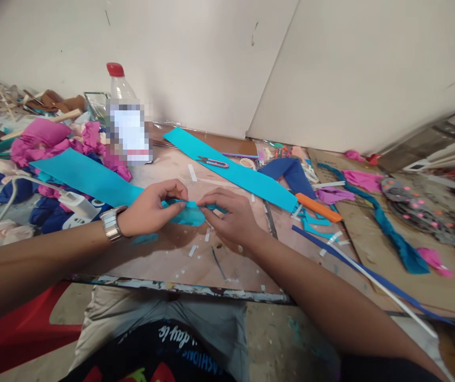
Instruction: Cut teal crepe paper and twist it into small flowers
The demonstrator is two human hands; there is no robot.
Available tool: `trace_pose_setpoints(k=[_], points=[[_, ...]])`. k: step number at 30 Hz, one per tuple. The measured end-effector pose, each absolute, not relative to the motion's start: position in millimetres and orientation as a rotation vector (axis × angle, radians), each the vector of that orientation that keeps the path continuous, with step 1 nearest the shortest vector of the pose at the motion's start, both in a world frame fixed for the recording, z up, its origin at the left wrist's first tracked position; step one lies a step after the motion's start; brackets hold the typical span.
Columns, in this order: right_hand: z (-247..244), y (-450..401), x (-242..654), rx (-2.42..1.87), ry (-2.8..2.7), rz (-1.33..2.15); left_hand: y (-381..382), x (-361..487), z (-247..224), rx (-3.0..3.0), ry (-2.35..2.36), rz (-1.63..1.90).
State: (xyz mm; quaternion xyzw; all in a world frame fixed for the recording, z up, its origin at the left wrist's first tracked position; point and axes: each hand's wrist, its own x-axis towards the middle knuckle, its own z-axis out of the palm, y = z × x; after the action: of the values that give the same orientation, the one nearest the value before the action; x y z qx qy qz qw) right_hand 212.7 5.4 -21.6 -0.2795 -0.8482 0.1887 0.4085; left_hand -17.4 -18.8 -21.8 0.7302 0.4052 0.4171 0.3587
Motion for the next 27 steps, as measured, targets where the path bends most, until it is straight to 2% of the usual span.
trace_pose_setpoints(k=[10,27], points=[[-21.7,8.1,212.6,-0.787,-2.066,0.531,-17.1,-19.1,-24.4,1.927,1.06,1.113],[-22.1,4.2,212.0,-0.674,-2.139,0.373,-18.6,-16.9,-24.5,1.78,1.038,1.08]])
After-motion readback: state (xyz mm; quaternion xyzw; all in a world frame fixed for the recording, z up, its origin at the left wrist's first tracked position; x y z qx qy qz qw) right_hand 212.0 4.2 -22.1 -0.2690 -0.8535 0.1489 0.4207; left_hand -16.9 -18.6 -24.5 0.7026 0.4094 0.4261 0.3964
